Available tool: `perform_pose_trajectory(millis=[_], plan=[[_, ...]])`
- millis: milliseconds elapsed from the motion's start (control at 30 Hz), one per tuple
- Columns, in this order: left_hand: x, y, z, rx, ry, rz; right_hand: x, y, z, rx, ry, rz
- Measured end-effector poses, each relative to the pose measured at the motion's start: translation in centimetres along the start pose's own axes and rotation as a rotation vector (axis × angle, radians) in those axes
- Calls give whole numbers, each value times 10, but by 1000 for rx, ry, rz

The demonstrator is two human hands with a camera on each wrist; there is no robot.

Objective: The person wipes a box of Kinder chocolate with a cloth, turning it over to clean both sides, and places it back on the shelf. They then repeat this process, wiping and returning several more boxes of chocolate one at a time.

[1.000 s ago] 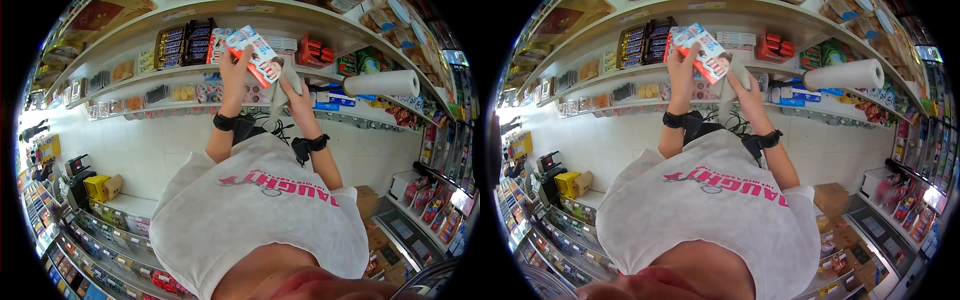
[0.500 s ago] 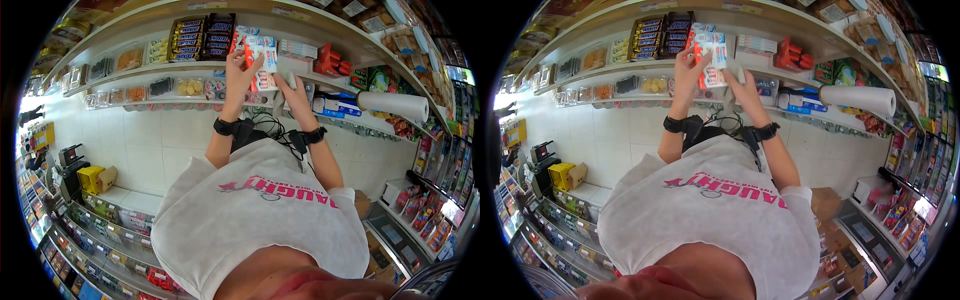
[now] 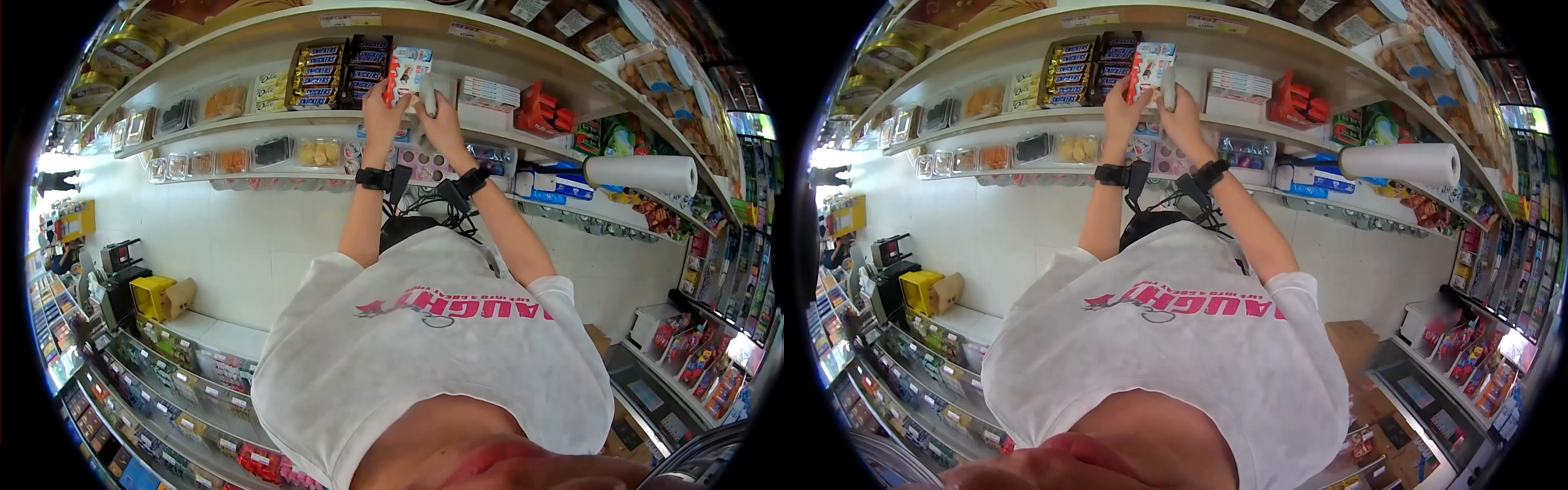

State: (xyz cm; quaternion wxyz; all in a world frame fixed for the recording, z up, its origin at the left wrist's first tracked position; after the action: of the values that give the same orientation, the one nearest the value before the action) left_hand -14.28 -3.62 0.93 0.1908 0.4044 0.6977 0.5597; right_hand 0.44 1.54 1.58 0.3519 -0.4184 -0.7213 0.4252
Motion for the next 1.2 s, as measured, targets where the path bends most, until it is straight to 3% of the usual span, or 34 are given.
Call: perform_pose_trajectory(millis=[67, 267, 500, 667, 767, 867, 900, 1000, 1133, 1200], plan=[[-2, -14, 3, 134, 72, 76, 1, 2, 4, -77, 25, -58], [-7, -25, 10, 55, 85, 49, -3, 22, 13, -161, 68, -97], [-8, -25, 13, 54, 39, 29, -9, 20, 0, -37, 118, -51], [-5, -42, 18, 83, 114, 143, -24, 0, -18, 3, 166, -47], [-5, -36, 17, 152, 72, 79, -33, 1, -28, 72, 80, 222], [-6, -24, 16, 178, 47, 78, -37, -25, -49, 140, 139, 207], [-4, -26, 17, 144, 34, 84, -33, -8, -47, 126, 172, 98], [-4, -35, 16, 162, 29, 84, -28, -1, -64, 181, 147, 5], [4, -23, 23, 411, 108, 29, -31, 23, -103, 273, 51, 124], [4, 5, 29, 398, 217, 164, -43, 32, -134, 293, 69, 241]])
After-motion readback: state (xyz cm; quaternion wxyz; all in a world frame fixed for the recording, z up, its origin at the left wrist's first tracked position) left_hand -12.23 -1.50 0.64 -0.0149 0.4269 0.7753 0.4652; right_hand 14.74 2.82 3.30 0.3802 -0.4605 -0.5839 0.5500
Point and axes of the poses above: each hand's wrist, its own x-axis towards the middle knuckle, its own z-axis out of the palm, y = z × x, the point moved 5 cm from there along x, towards the middle knuckle
